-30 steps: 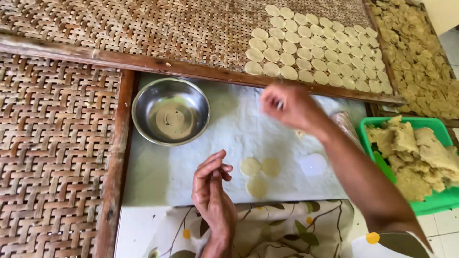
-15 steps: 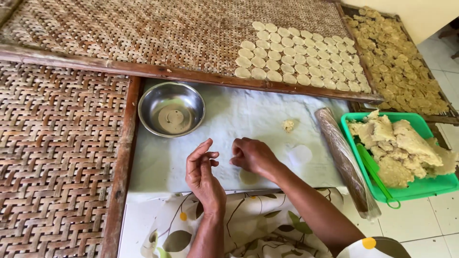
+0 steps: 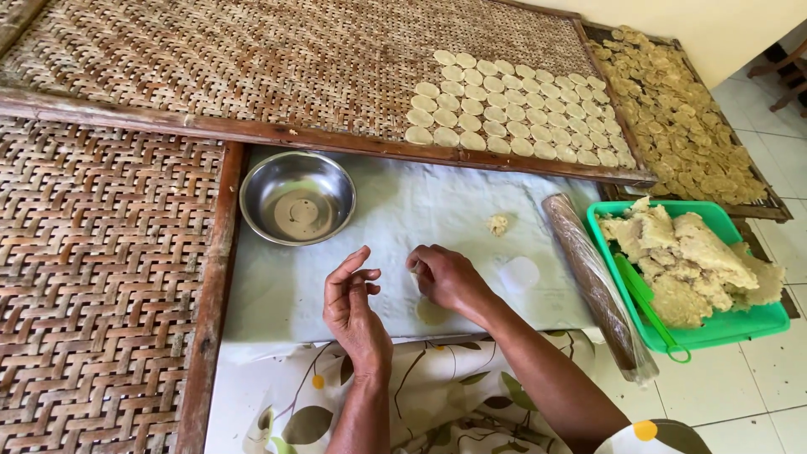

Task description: The person is seen flattening dough into small circles and arranging them on a bamboo tray for drying.

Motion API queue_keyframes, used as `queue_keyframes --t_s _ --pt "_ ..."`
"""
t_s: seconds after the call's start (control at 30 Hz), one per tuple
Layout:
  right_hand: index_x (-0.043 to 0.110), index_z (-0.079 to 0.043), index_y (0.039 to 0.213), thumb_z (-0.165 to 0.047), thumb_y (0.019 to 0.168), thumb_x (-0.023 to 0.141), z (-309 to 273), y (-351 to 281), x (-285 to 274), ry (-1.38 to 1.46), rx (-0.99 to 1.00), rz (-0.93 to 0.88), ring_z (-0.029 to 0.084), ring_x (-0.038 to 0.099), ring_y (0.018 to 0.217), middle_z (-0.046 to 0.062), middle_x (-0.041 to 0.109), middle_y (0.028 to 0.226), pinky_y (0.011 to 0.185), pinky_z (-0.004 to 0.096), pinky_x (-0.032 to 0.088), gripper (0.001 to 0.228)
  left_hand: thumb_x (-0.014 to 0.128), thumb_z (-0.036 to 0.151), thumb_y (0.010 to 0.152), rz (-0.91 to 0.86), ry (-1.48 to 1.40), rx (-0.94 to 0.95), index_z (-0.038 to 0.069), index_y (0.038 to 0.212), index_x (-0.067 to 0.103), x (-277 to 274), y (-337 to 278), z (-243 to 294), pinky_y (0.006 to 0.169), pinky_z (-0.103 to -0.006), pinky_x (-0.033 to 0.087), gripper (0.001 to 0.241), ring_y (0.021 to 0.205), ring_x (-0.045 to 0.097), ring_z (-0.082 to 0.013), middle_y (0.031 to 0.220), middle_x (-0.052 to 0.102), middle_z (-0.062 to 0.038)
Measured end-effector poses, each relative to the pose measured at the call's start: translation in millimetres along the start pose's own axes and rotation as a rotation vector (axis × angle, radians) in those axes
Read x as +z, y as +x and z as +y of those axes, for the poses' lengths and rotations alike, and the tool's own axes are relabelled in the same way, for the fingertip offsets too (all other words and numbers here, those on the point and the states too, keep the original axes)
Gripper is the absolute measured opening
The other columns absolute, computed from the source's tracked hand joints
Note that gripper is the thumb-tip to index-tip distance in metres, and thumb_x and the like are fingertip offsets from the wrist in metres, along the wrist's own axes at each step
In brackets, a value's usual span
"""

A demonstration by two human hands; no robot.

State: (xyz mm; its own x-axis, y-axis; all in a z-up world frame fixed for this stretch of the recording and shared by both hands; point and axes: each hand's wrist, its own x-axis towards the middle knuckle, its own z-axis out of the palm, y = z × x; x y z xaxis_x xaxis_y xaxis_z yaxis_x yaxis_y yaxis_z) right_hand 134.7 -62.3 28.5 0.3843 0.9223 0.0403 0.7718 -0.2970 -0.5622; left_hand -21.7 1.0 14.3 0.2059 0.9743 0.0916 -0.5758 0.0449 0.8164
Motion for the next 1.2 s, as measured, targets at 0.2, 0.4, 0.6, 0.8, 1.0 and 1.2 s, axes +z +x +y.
queue_keyframes --t_s 0.2,0.4,0.6,0.8,1.0,1.2 --pt "0.076 -0.011 0.098 0.001 0.084 0.067 7.2 -1.2 -4.1 0.05 0.031 -0.039 0.021 0.071 0.078 0.007 0.071 0.089 0.072 0.035 0.058 0.021 0.045 -0.001 0.104 -0.001 0.004 -0.023 0.004 0.12 0.065 2.6 0.3 2.1 0.079 -0.0278 0.051 0.026 0.093 0.063 -0.0126 0.13 0.07 -0.01" --pt "0.077 -0.009 0.099 -0.003 0.087 0.064 20.0 0.0 -2.4 0.12 0.099 -0.059 0.017 0.073 0.08 0.008 0.075 0.094 0.073 0.032 0.058 0.019 0.045 -0.002 0.104 0.003 0.018 -0.031 0.004 0.12 0.065 3.8 -0.1 2.4 0.079 -0.0279 0.052 0.026 0.093 0.063 -0.0127 0.129 0.07 -0.009" --pt "0.078 -0.008 0.102 -0.009 0.09 0.067 11.5 0.5 -17.3 0.287 0.268 -0.093 0.01 0.069 0.075 0.002 0.076 0.085 0.07 0.028 0.055 0.016 0.044 -0.002 0.104 0.0 0.024 -0.028 0.004 0.12 0.065 2.5 1.0 1.7 0.079 -0.028 0.052 0.027 0.093 0.064 -0.0128 0.129 0.07 -0.009" --pt "0.075 -0.005 0.108 -0.015 0.092 0.069 30.3 5.2 -33.5 0.512 0.326 -0.146 0.009 0.062 0.072 0.0 0.07 0.082 0.067 0.027 0.052 0.019 0.045 -0.001 0.105 0.005 0.02 -0.05 0.004 0.121 0.066 4.1 0.8 3.5 0.08 -0.0282 0.052 0.027 0.093 0.063 -0.0129 0.13 0.07 -0.009" --pt "0.076 -0.006 0.11 -0.022 0.101 0.063 32.1 15.6 -69.5 0.607 0.237 -0.088 0.008 0.065 0.079 0.001 0.071 0.088 0.075 0.025 0.055 0.023 0.044 -0.003 0.103 -0.012 0.048 -0.043 0.003 0.121 0.066 6.4 1.2 3.7 0.081 -0.0285 0.052 0.029 0.094 0.064 -0.0135 0.13 0.069 -0.01" --pt "0.075 -0.006 0.113 -0.015 0.101 0.06 46.0 58.0 -110.9 0.569 0.182 -0.048 0.013 0.071 0.09 0.008 0.077 0.102 0.079 0.027 0.06 0.021 0.045 -0.004 0.098 -0.009 0.066 -0.082 0.002 0.12 0.067 10.6 3.9 9.2 0.081 -0.0287 0.052 0.031 0.094 0.065 -0.0143 0.129 0.07 -0.011"
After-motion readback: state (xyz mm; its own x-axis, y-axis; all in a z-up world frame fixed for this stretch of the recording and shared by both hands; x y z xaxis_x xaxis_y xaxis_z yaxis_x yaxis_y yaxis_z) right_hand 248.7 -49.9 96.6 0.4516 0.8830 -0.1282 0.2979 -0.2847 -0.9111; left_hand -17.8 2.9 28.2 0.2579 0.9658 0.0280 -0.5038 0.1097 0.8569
